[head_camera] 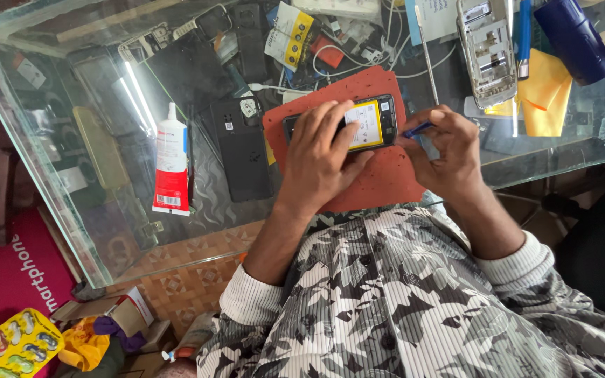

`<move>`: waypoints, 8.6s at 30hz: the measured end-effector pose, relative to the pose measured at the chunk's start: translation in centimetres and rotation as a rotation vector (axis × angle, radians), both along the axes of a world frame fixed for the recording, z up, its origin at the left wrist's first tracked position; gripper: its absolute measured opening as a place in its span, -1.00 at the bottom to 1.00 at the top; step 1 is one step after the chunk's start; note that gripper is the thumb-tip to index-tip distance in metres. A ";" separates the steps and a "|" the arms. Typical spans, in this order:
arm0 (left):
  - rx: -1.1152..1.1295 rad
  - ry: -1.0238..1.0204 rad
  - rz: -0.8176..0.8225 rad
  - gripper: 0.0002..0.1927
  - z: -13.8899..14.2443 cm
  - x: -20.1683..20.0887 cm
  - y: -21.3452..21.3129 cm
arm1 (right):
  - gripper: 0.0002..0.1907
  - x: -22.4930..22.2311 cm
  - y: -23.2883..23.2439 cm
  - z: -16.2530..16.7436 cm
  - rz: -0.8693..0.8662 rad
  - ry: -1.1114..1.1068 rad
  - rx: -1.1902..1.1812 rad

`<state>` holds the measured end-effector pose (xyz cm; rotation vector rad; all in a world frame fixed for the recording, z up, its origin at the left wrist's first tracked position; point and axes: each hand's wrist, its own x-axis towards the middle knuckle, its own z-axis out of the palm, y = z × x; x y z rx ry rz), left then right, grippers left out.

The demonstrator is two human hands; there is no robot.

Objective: The person uses a screwdriver to remove screws from a smartphone's back cover, then uses a prying tool to separate the cover from the phone body. The person sets the cover aside and continues to manipulate the phone's internal components.

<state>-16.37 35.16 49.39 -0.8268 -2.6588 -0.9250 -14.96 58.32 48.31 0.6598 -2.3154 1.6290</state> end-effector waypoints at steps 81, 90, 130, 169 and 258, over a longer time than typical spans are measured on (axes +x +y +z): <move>0.076 -0.084 0.090 -0.70 2.3 2.3 -1.1 | -0.26 -1.1 0.2 -0.5 0.000 0.082 0.005; -0.131 -0.053 -0.027 -0.60 -1.5 0.4 2.0 | -0.22 -1.8 0.5 -0.8 -0.013 0.095 0.088; -0.507 0.087 -0.076 -0.91 -0.6 -1.4 6.6 | -0.19 1.6 1.2 -2.0 -0.078 -0.081 -0.181; 0.082 -0.140 0.432 -0.68 2.3 5.4 -8.7 | -0.40 0.1 0.0 -1.5 0.158 0.144 -0.013; 0.537 -0.280 0.240 -0.76 1.9 2.4 -3.1 | -0.41 4.0 1.8 -0.6 -0.218 0.061 -0.017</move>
